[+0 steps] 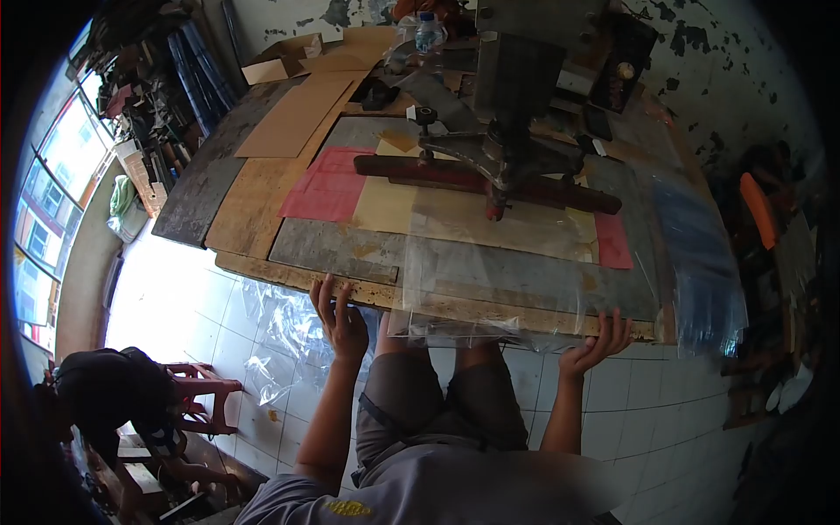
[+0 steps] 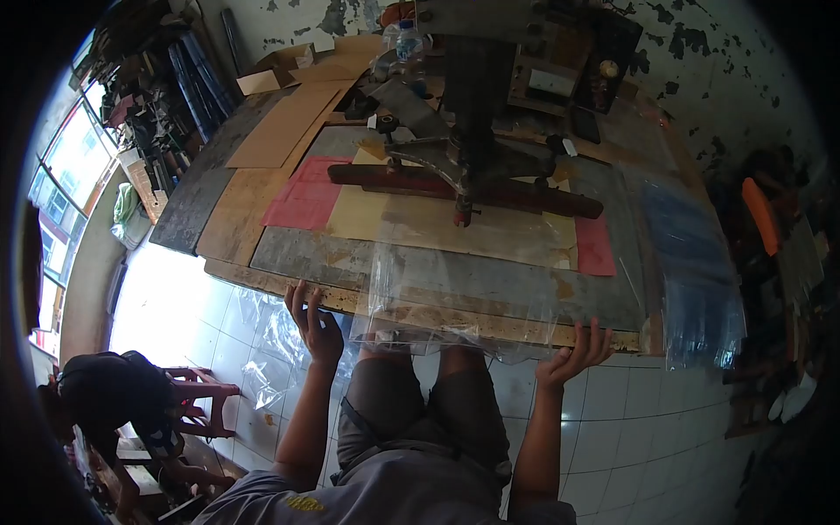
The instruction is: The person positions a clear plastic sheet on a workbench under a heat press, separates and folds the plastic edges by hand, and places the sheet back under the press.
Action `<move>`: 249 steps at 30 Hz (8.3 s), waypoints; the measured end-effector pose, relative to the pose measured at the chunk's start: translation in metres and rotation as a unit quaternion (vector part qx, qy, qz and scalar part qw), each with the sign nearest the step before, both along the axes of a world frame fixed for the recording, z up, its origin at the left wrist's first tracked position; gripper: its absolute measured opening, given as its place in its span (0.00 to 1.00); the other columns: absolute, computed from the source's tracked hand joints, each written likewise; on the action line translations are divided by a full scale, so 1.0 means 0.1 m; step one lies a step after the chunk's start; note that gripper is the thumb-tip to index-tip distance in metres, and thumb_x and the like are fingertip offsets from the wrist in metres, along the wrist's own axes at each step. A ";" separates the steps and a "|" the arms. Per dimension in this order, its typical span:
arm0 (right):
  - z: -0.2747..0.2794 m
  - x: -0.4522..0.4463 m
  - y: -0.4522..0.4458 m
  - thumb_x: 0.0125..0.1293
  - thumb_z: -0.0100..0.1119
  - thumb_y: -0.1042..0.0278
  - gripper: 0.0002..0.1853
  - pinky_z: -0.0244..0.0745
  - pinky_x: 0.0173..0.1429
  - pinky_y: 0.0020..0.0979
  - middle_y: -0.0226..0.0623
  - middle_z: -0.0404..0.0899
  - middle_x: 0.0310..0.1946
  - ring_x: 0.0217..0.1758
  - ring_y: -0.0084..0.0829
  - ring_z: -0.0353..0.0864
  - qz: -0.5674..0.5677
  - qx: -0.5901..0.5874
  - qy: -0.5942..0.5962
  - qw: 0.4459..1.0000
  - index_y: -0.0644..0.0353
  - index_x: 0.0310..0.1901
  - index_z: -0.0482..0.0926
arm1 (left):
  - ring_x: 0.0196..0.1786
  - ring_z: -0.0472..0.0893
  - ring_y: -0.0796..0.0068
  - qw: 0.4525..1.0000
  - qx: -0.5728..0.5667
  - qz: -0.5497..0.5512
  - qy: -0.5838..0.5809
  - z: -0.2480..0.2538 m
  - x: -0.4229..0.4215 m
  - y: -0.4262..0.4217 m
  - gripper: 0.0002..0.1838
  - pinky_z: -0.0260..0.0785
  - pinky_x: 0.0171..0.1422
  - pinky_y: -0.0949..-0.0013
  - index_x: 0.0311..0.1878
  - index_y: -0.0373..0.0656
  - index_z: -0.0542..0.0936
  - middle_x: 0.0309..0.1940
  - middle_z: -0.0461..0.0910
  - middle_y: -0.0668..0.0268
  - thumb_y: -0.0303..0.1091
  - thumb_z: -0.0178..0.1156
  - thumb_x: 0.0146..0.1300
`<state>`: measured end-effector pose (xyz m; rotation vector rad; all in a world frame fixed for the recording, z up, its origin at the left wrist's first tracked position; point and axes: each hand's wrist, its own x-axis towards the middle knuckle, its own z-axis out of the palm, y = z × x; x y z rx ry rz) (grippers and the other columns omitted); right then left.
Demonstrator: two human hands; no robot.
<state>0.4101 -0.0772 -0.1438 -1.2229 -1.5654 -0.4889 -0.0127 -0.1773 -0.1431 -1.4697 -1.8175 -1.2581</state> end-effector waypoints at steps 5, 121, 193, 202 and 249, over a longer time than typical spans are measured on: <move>0.01 0.00 0.00 0.83 0.29 0.53 0.27 0.31 0.83 0.58 0.44 0.70 0.72 0.83 0.51 0.54 0.000 0.003 -0.003 1.000 0.61 0.62 0.76 | 0.79 0.60 0.35 1.000 0.009 0.005 -0.001 -0.06 0.00 0.03 0.20 0.53 0.81 0.36 0.63 0.42 0.75 0.72 0.67 0.49 0.20 0.51 0.68; 0.04 -0.02 0.05 0.85 0.23 0.49 0.30 0.42 0.81 0.62 0.44 0.72 0.69 0.79 0.53 0.60 -0.009 0.039 -0.021 0.999 0.60 0.64 0.75 | 0.79 0.55 0.31 0.998 0.039 0.027 0.051 -0.25 -0.06 0.17 0.32 0.48 0.80 0.28 0.69 0.44 0.63 0.74 0.60 0.45 0.37 0.64 0.65; 1.09 -0.38 0.26 0.74 0.64 0.69 0.19 0.71 0.37 0.21 0.26 0.76 0.36 0.33 0.16 0.74 0.376 -0.203 0.391 0.815 0.65 0.62 0.75 | 0.38 0.82 0.84 0.785 -0.068 -0.406 -0.462 1.25 0.10 0.72 0.28 0.75 0.43 0.76 0.72 0.38 0.70 0.40 0.80 0.69 0.25 0.66 0.70; 1.10 -0.44 0.26 0.76 0.63 0.66 0.19 0.68 0.36 0.20 0.25 0.76 0.34 0.31 0.15 0.72 0.323 -0.193 0.341 0.861 0.65 0.62 0.76 | 0.37 0.79 0.88 0.808 -0.059 -0.373 -0.453 1.25 0.10 0.65 0.29 0.71 0.45 0.79 0.71 0.39 0.75 0.40 0.80 0.72 0.26 0.69 0.67; 1.06 -0.37 0.20 0.72 0.67 0.71 0.17 0.76 0.37 0.22 0.29 0.78 0.32 0.31 0.17 0.76 0.353 -0.184 0.345 0.850 0.66 0.58 0.78 | 0.31 0.78 0.88 0.801 -0.090 -0.349 -0.478 1.29 0.17 0.67 0.25 0.71 0.34 0.79 0.71 0.38 0.75 0.39 0.80 0.73 0.25 0.64 0.71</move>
